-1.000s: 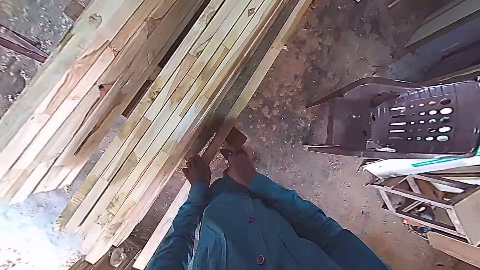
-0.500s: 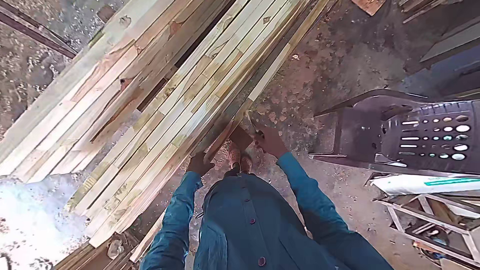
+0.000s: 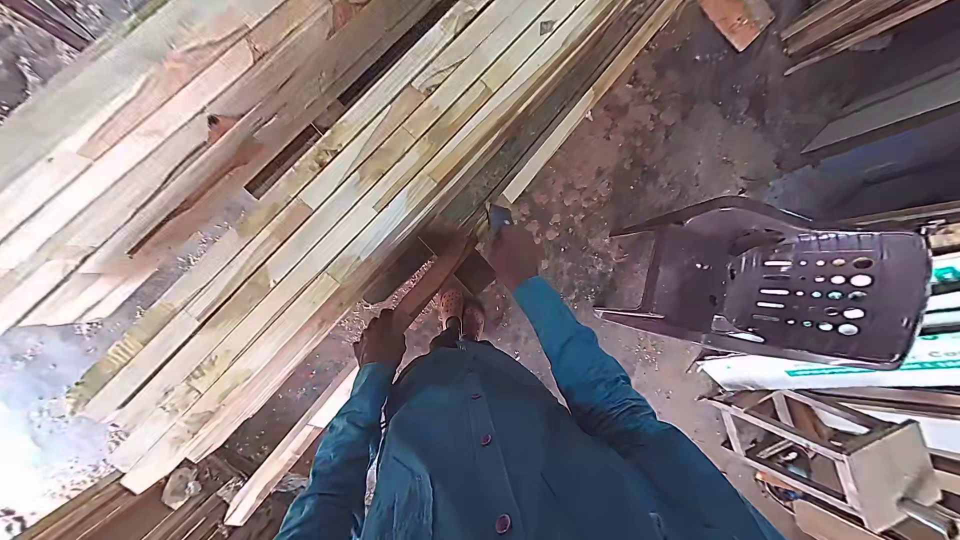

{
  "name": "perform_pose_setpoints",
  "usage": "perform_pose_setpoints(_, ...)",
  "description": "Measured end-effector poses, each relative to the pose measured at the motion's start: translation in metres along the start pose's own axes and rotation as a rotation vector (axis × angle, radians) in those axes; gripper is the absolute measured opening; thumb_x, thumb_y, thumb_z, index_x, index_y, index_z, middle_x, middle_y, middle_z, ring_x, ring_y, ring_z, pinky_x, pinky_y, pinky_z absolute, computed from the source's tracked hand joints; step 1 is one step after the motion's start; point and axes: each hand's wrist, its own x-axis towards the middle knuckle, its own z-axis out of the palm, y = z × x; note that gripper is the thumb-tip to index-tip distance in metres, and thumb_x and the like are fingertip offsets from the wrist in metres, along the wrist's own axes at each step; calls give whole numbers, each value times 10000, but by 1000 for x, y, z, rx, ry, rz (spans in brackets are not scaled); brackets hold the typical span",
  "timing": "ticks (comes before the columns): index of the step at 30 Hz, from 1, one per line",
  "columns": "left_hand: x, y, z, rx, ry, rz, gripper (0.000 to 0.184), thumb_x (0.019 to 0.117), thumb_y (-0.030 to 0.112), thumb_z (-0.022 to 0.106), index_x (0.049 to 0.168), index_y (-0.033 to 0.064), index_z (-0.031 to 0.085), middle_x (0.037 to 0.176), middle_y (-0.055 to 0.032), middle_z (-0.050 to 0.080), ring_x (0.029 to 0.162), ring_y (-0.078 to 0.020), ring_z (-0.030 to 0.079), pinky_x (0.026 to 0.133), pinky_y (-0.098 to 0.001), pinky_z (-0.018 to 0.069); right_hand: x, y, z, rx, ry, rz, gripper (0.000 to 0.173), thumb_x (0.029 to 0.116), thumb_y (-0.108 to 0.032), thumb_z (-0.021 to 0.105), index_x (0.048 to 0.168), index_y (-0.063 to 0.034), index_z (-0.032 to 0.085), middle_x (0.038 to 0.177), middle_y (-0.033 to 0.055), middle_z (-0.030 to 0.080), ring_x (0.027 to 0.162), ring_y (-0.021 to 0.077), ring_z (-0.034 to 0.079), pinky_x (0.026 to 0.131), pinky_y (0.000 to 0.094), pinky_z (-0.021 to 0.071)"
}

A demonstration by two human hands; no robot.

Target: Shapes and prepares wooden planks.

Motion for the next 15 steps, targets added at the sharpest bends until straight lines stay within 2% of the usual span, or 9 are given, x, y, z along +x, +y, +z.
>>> perform_pose_setpoints(3, 5, 4, -13, 21, -54, -8, 534, 936, 164, 663, 1454, 159, 534, 1365, -201, 632, 1276, -412, 601, 999, -686, 473, -46, -27, 33, -144, -215, -17, 392, 1039, -125, 510, 1381, 66, 519, 1301, 295, 588, 1105, 431, 665, 870, 558, 575)
perform_pose_setpoints(4, 5, 4, -16, 38, -88, -7, 522, 938, 162, 661, 1445, 151, 535, 1354, -203, 639, 1269, -412, 608, 988, -681, 485, -61, -29, 39, -177, -277, -11, 447, 1048, -132, 494, 1456, 49, 460, 1347, 303, 551, 1118, 436, 656, 879, 553, 573)
perform_pose_setpoints(5, 7, 5, -18, 41, -108, 3, 506, 937, 157, 659, 1429, 138, 542, 1341, -207, 646, 1256, -417, 616, 975, -680, 495, -68, -28, 38, -182, -289, -20, 466, 1045, -150, 507, 1479, 12, 457, 1347, 295, 540, 1114, 432, 651, 883, 551, 571)
perform_pose_setpoints(7, 13, 2, -20, 22, -136, 24, 478, 937, 162, 662, 1403, 122, 561, 1334, -214, 648, 1251, -424, 617, 974, -681, 497, -66, -20, 33, -141, -165, -104, 432, 1039, -191, 551, 1442, -37, 535, 1260, 277, 609, 1062, 421, 675, 861, 552, 581)
perform_pose_setpoints(10, 19, -5, -17, -9, -160, 44, 445, 943, 182, 676, 1376, 117, 594, 1323, -216, 653, 1243, -432, 619, 974, -687, 489, -43, -2, 50, -22, 37, -194, 495, 1076, -211, 529, 1541, -62, 444, 1226, 279, 602, 988, 414, 684, 814, 538, 587)
perform_pose_setpoints(13, 23, -8, -16, 0, -167, 47, 454, 937, 182, 682, 1377, 110, 593, 1327, -223, 648, 1241, -442, 614, 969, -697, 486, -56, 13, 84, -83, -68, -197, 651, 1013, -95, 566, 1611, -67, 310, 1333, 298, 550, 1103, 439, 651, 898, 548, 574)
perform_pose_setpoints(14, 22, -5, -17, 7, -153, 39, 472, 933, 179, 681, 1392, 124, 584, 1334, -220, 645, 1243, -442, 614, 966, -697, 491, -67, 10, 81, -113, -111, -182, 621, 1010, -89, 558, 1594, -68, 349, 1328, 289, 550, 1112, 429, 647, 904, 534, 577)
perform_pose_setpoints(15, 19, -2, -17, 10, -131, 22, 478, 928, 181, 677, 1396, 146, 581, 1329, -208, 653, 1235, -434, 623, 956, -692, 498, -75, 5, 72, -111, -103, -167, 514, 1013, -104, 562, 1516, -60, 471, 1281, 270, 589, 1069, 410, 670, 884, 524, 584)
